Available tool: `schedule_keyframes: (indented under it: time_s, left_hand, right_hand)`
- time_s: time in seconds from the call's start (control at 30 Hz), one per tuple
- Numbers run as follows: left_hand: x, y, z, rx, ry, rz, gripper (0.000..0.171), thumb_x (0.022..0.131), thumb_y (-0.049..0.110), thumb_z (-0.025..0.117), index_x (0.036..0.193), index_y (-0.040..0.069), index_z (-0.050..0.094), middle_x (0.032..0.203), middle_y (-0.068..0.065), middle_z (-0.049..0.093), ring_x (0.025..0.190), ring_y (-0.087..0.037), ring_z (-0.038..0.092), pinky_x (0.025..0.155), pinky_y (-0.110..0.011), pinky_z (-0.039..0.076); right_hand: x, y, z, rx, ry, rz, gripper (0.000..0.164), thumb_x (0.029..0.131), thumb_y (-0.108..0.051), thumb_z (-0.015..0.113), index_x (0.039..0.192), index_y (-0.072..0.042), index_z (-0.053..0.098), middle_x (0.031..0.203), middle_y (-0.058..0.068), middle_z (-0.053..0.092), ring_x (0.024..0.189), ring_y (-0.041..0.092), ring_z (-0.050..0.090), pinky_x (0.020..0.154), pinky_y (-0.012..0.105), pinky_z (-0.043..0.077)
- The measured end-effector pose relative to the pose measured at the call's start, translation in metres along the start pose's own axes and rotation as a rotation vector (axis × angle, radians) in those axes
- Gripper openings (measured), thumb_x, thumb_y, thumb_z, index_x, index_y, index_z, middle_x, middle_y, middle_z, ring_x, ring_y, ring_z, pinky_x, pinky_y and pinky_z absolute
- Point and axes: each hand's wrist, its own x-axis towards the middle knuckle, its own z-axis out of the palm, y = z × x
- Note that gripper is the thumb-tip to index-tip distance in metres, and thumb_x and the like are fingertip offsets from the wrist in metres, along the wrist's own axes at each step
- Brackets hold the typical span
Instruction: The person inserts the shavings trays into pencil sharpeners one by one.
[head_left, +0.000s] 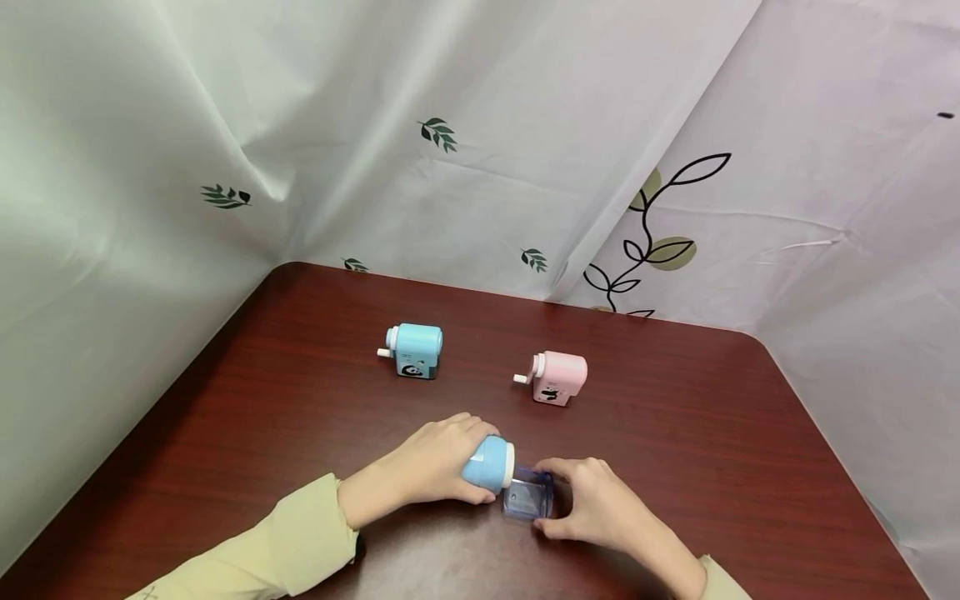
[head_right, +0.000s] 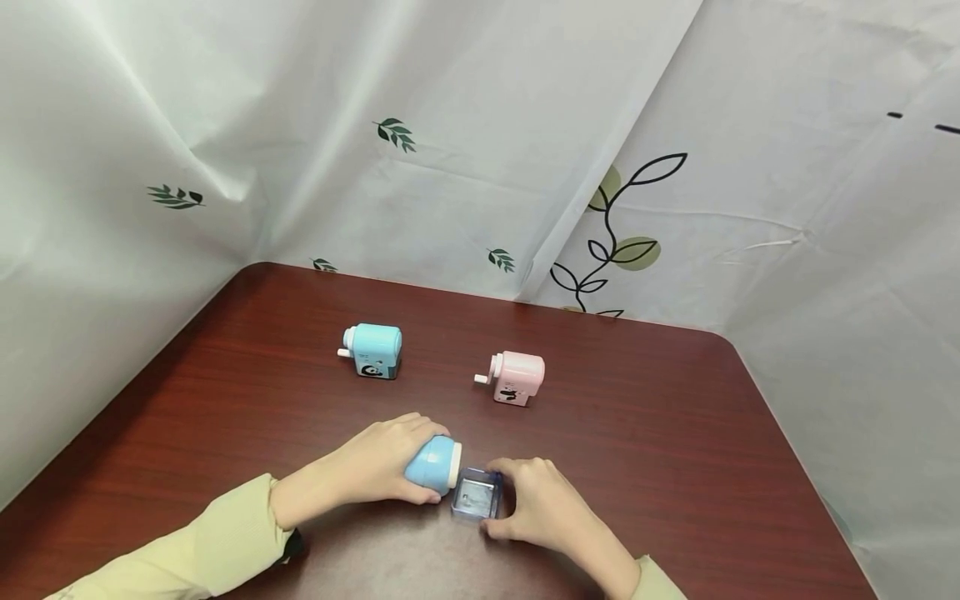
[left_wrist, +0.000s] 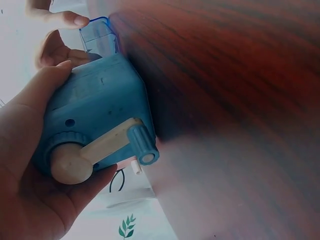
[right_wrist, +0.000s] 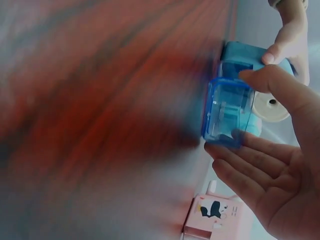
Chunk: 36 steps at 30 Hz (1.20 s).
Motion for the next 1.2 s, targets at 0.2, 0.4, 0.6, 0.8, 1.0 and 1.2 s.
schedule_keyframes:
  time_s: [0.2,0.4,0.6,0.8,1.0,1.2]
  left_hand:
    - [0.001,0.000,0.000,-0.011,-0.008,-0.010,0.065,0.064,0.054,0.069,0.113,0.014,0.054,0.102,0.005,0.060,0.091,-0.009,0.053,0.072,-0.023,0.048]
    - [0.001,0.000,0.001,-0.005,0.001,-0.006,0.065,0.064,0.054,0.070,0.113,0.014,0.055,0.101,0.005,0.060,0.089,-0.008,0.053,0.071,-0.022,0.048]
    - [0.001,0.000,0.001,-0.012,-0.001,-0.002,0.064,0.065,0.053,0.070,0.113,0.014,0.054,0.101,0.005,0.060,0.090,-0.008,0.053,0.071,-0.022,0.048]
    - [0.000,0.000,0.000,-0.012,-0.006,-0.004,0.064,0.065,0.053,0.069,0.113,0.014,0.054,0.101,0.005,0.060,0.089,-0.008,0.052,0.070,-0.022,0.048]
    - [-0.001,0.000,0.001,-0.013,0.001,-0.005,0.064,0.065,0.053,0.070,0.113,0.014,0.054,0.100,0.005,0.060,0.089,-0.008,0.053,0.070,-0.021,0.048]
    - [-0.002,0.000,0.002,-0.019,0.007,-0.005,0.063,0.065,0.053,0.070,0.112,0.015,0.055,0.099,0.005,0.060,0.089,-0.008,0.052,0.070,-0.021,0.048]
  right_hand:
    - [0.000,-0.001,0.002,0.009,0.017,0.035,0.049,0.056,-0.033,0.078,0.100,-0.016,0.064,0.074,-0.015,0.060,0.057,-0.002,0.042,0.054,0.013,0.037]
    - [0.001,-0.001,0.003,0.019,0.027,0.050,0.048,0.055,-0.031,0.078,0.099,-0.017,0.064,0.065,-0.015,0.054,0.054,-0.005,0.035,0.049,0.013,0.035]
    - [0.002,0.000,0.003,0.038,0.047,0.056,0.046,0.055,-0.029,0.078,0.098,-0.017,0.063,0.068,-0.014,0.057,0.055,-0.002,0.041,0.052,0.013,0.036]
    - [0.005,-0.001,0.003,0.041,0.052,0.051,0.047,0.055,-0.030,0.078,0.098,-0.018,0.063,0.069,-0.014,0.057,0.054,-0.001,0.043,0.052,0.012,0.037]
    - [0.008,-0.003,0.003,0.039,0.048,0.045,0.049,0.056,-0.031,0.078,0.100,-0.016,0.063,0.073,-0.013,0.060,0.056,0.000,0.044,0.053,0.013,0.037]
    - [0.010,-0.003,0.002,0.036,0.042,0.044,0.049,0.057,-0.031,0.077,0.101,-0.016,0.063,0.074,-0.013,0.060,0.057,0.000,0.044,0.053,0.013,0.037]
